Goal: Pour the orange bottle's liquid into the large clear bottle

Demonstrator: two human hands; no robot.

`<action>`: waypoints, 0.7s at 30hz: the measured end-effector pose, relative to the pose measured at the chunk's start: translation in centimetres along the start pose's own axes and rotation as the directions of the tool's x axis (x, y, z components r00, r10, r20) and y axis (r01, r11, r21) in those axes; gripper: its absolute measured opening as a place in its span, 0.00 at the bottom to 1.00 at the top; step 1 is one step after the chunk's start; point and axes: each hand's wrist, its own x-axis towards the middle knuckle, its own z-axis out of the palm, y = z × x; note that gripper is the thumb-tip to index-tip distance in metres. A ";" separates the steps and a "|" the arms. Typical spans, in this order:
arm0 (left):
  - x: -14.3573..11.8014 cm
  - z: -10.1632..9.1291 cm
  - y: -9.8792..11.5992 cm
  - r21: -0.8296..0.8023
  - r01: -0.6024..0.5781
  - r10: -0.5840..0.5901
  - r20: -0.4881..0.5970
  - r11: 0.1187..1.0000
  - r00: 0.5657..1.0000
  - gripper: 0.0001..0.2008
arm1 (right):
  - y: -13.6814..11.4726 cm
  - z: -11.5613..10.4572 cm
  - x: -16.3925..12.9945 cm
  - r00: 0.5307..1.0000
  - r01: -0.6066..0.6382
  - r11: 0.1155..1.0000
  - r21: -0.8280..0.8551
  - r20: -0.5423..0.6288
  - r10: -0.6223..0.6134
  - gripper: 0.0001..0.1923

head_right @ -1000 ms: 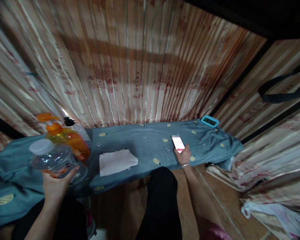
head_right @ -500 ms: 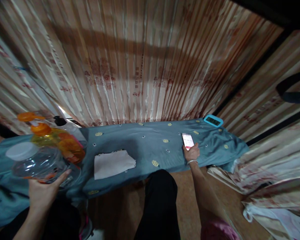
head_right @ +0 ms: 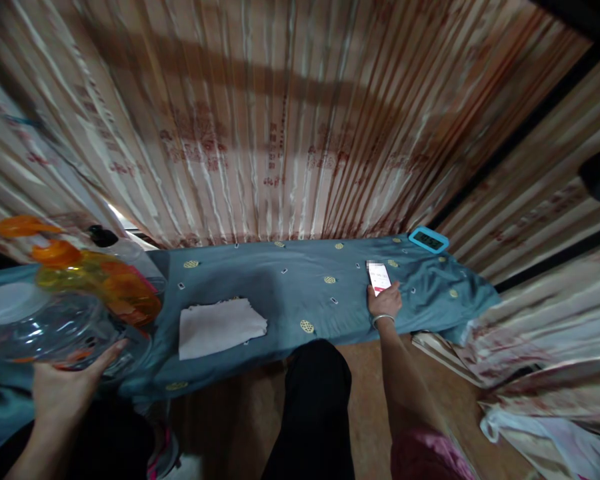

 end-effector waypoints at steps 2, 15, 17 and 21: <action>-0.2 -0.1 0.3 -0.008 0.046 -0.046 -0.016 0.999 0.999 0.36 | -0.2 -0.2 -0.4 1.000 -0.011 1.000 0.007 0.005 0.011 0.35; -0.5 0.0 0.8 -0.034 0.006 -0.006 0.008 0.999 1.000 0.35 | -0.9 -1.1 -1.6 0.999 -0.048 0.998 0.043 0.005 0.048 0.38; -0.6 0.1 1.1 -0.046 0.018 -0.018 -0.004 0.999 1.000 0.37 | -0.9 -1.2 -1.8 0.998 -0.057 0.998 0.033 0.006 0.057 0.38; -0.6 0.1 1.0 -0.048 0.012 -0.012 0.008 0.999 1.000 0.38 | -1.1 -1.4 -2.1 0.997 -0.072 0.997 0.007 0.009 0.072 0.35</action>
